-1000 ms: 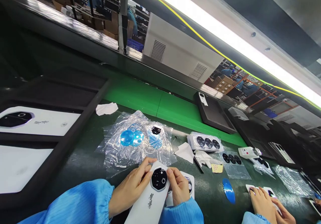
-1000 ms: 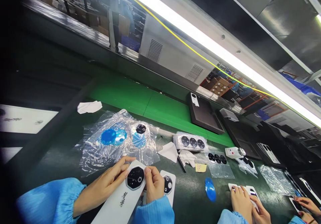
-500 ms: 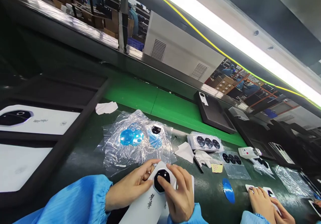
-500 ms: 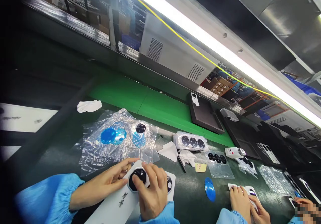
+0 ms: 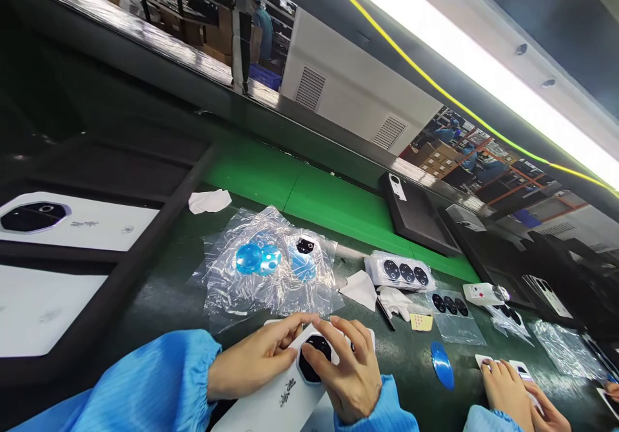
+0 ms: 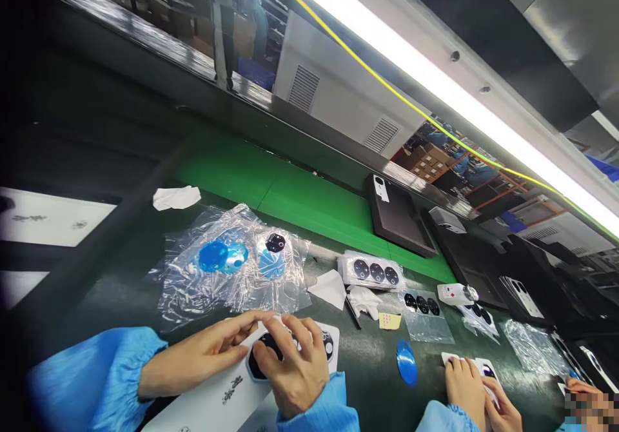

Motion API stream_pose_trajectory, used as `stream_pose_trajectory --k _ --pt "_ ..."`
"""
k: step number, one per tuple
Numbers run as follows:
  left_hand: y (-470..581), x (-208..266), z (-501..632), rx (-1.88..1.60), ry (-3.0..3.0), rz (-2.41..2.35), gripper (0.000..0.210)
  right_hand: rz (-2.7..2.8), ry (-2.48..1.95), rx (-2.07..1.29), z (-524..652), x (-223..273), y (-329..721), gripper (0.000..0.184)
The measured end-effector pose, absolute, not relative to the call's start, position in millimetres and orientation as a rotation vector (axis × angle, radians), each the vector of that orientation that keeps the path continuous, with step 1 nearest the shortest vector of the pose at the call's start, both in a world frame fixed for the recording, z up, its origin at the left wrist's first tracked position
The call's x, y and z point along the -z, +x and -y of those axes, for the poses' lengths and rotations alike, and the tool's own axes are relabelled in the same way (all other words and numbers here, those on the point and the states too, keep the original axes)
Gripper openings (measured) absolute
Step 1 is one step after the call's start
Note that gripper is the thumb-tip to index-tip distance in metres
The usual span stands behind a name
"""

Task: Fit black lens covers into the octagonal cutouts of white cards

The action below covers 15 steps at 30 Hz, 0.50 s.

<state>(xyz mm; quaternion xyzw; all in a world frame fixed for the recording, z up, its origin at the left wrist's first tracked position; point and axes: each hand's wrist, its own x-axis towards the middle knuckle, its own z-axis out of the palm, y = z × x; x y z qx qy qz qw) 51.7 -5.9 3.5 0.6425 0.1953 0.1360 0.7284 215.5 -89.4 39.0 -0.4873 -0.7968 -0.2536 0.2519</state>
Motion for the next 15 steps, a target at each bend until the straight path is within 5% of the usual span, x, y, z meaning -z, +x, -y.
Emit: stream_pose_trajectory --k 15 --pt "50.1 -10.5 8.4 -0.283 1.358 -0.344 0.052 2.223 -1.269 0.691 92.6 -40.3 217.6 0.022"
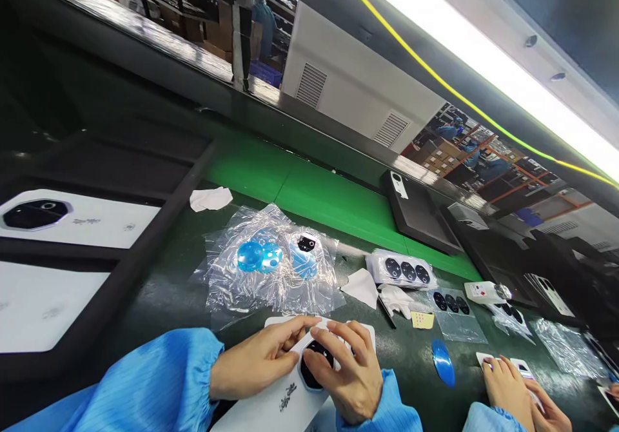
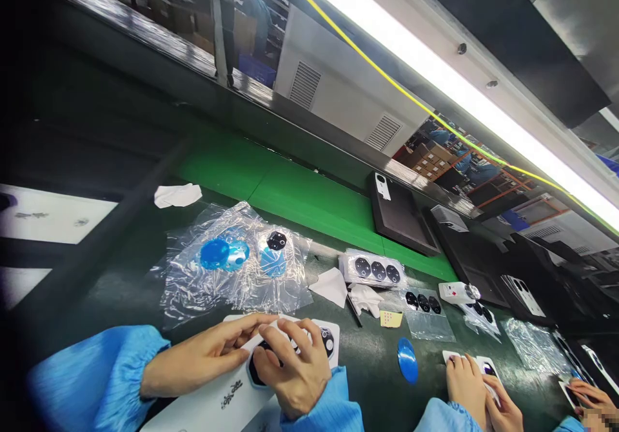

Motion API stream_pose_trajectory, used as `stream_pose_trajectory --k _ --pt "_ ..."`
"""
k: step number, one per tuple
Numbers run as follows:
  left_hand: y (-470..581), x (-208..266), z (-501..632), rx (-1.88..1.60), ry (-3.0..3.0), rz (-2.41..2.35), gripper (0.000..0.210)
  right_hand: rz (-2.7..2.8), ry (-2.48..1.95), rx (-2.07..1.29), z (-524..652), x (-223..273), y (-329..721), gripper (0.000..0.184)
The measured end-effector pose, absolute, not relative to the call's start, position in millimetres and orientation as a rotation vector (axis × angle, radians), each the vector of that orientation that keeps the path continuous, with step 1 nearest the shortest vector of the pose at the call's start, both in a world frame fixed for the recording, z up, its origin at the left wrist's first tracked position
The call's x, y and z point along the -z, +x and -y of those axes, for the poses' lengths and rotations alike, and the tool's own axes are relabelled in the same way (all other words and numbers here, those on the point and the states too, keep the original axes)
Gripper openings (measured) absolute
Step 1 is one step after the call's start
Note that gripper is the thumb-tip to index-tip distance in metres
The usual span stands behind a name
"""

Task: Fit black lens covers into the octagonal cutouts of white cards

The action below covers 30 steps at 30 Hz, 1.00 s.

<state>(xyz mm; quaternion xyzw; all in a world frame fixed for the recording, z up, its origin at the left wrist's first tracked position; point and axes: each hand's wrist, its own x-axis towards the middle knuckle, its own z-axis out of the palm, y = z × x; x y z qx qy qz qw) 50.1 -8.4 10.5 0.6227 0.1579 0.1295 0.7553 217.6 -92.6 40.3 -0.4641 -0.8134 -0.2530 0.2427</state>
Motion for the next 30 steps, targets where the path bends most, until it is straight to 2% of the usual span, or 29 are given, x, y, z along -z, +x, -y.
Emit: stream_pose_trajectory --k 12,30 --pt "49.5 -11.3 9.4 -0.283 1.419 -0.361 0.052 2.241 -1.237 0.694 87.4 -43.6 218.4 0.027" --pt "49.6 -18.6 6.8 -0.215 1.429 -0.393 0.056 2.153 -1.21 0.674 89.7 -40.3 215.1 0.021"
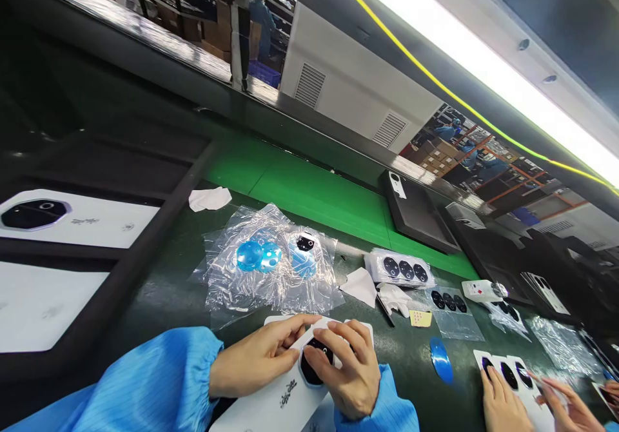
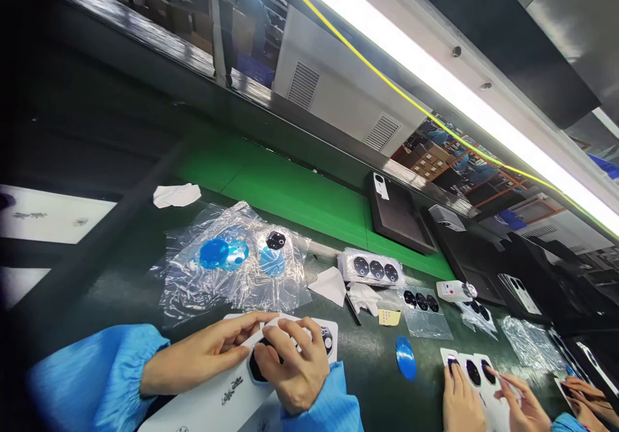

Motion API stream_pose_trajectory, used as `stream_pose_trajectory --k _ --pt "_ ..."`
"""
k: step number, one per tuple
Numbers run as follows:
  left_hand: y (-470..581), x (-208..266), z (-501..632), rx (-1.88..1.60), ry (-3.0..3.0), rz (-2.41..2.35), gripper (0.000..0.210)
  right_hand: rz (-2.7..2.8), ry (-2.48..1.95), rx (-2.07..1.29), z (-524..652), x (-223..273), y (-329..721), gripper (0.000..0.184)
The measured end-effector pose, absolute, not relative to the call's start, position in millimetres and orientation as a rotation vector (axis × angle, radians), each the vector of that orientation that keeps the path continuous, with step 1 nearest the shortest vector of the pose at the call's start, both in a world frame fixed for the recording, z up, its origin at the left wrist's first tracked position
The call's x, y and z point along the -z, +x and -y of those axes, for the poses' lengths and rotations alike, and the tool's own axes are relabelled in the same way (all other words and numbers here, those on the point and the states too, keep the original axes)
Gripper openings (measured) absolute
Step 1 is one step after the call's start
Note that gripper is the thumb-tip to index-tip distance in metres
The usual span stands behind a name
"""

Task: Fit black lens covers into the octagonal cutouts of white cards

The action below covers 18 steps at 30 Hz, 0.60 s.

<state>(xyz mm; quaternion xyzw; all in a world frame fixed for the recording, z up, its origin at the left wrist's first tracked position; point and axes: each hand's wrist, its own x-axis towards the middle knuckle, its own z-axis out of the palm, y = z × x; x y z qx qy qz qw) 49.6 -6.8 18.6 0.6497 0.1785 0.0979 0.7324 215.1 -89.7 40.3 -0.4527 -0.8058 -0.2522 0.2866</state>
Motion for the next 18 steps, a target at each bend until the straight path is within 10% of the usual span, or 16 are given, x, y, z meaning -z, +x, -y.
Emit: stream_pose_trajectory --k 18 --pt "49.9 -17.1 7.1 -0.259 1.367 -0.321 0.053 2.208 -1.14 0.635 88.0 -39.6 216.4 0.023"
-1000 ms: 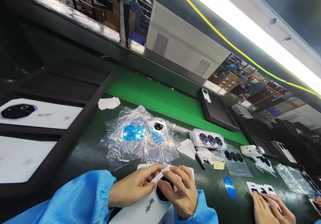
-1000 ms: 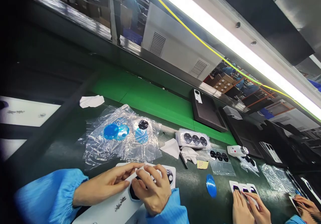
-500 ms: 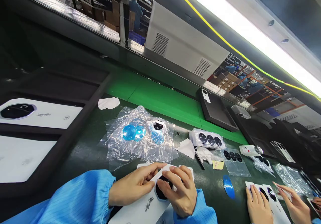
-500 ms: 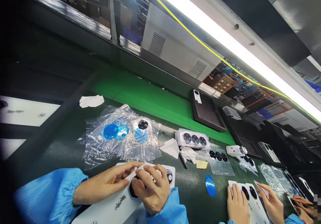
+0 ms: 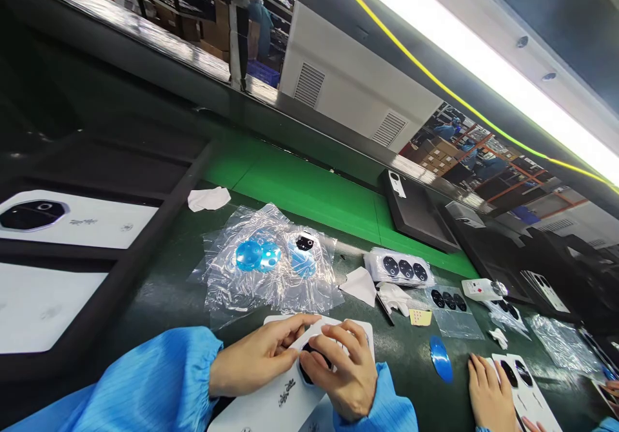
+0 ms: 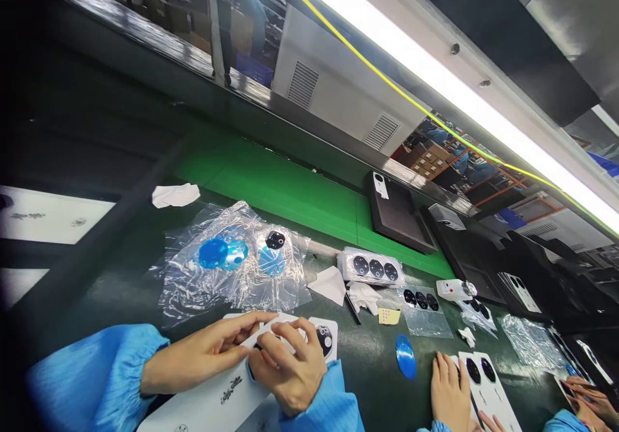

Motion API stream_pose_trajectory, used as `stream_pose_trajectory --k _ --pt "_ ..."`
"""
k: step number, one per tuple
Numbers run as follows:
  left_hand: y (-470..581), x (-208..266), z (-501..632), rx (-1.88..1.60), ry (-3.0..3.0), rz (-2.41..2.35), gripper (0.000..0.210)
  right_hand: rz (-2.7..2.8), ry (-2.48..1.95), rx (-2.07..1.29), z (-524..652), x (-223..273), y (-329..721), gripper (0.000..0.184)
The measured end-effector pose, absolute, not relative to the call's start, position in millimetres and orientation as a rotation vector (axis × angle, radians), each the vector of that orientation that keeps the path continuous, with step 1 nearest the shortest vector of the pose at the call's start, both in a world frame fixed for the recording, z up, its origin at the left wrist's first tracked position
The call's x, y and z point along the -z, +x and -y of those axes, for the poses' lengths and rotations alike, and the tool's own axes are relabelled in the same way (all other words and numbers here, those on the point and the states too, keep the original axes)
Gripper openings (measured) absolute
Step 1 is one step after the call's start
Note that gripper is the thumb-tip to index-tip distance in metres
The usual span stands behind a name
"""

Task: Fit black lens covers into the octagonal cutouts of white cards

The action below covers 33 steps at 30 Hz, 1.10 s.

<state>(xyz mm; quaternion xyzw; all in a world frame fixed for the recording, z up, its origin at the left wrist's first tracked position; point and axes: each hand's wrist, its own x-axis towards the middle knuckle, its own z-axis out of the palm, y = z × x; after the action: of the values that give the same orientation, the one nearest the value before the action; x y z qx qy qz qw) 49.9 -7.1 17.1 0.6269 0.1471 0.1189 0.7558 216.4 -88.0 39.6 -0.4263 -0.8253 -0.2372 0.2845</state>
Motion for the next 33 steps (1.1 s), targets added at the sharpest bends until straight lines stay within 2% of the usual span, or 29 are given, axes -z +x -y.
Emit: stream_pose_trajectory --k 12,21,27,33 --pt "48.7 -18.3 7.1 -0.223 1.401 -0.363 0.059 2.165 -1.166 0.635 88.7 -36.1 218.8 0.024" --pt "47.5 -13.4 7.9 -0.236 1.424 -0.383 0.054 2.183 -1.118 0.627 89.1 -38.9 218.2 0.021" --pt "48.5 -21.0 7.6 -0.263 1.398 -0.327 0.051 2.171 -1.165 0.663 87.2 -43.5 216.0 0.027" --pt "48.5 -19.7 7.6 -0.227 1.437 -0.381 0.055 2.196 -1.137 0.63 88.1 -43.2 215.9 0.024"
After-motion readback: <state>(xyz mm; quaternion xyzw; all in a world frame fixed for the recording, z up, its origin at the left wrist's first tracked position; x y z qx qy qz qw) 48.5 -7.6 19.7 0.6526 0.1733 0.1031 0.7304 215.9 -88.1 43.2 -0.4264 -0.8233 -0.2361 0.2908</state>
